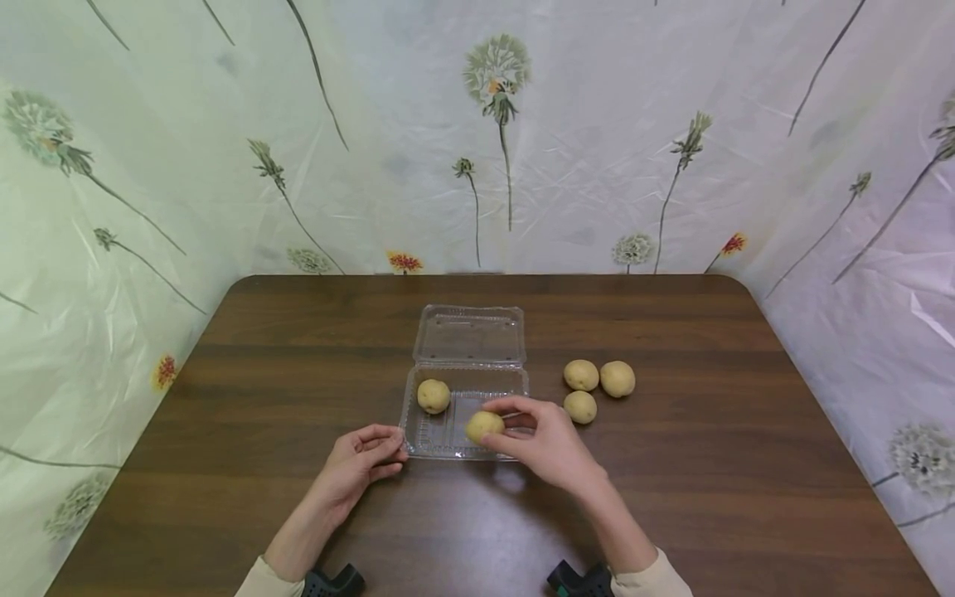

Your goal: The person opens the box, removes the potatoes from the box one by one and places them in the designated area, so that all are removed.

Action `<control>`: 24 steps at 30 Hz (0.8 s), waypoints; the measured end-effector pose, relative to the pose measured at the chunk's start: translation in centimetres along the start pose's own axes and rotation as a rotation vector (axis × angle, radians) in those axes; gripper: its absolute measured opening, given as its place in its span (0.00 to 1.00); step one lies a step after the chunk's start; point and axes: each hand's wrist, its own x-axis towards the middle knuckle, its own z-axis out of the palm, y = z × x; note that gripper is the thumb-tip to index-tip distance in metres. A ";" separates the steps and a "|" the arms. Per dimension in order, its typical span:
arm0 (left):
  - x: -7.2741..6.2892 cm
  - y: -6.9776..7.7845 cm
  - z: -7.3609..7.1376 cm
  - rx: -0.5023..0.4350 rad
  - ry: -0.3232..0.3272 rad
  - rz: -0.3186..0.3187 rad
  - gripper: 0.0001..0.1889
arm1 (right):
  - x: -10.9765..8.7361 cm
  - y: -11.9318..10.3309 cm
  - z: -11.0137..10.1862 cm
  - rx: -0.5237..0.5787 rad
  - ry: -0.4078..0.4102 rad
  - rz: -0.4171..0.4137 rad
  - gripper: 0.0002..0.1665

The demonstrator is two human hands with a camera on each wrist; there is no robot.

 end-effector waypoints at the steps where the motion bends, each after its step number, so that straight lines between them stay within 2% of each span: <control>1: 0.0 0.0 0.0 0.000 0.000 -0.001 0.16 | -0.1 0.0 0.0 0.001 0.000 0.002 0.23; 12: 0.0 0.0 0.0 -0.001 -0.005 -0.002 0.17 | -0.7 0.1 -0.4 0.026 0.017 0.035 0.23; 24: 0.1 0.0 -0.1 -0.007 -0.009 -0.002 0.15 | -1.3 0.8 -0.7 0.031 0.037 0.008 0.23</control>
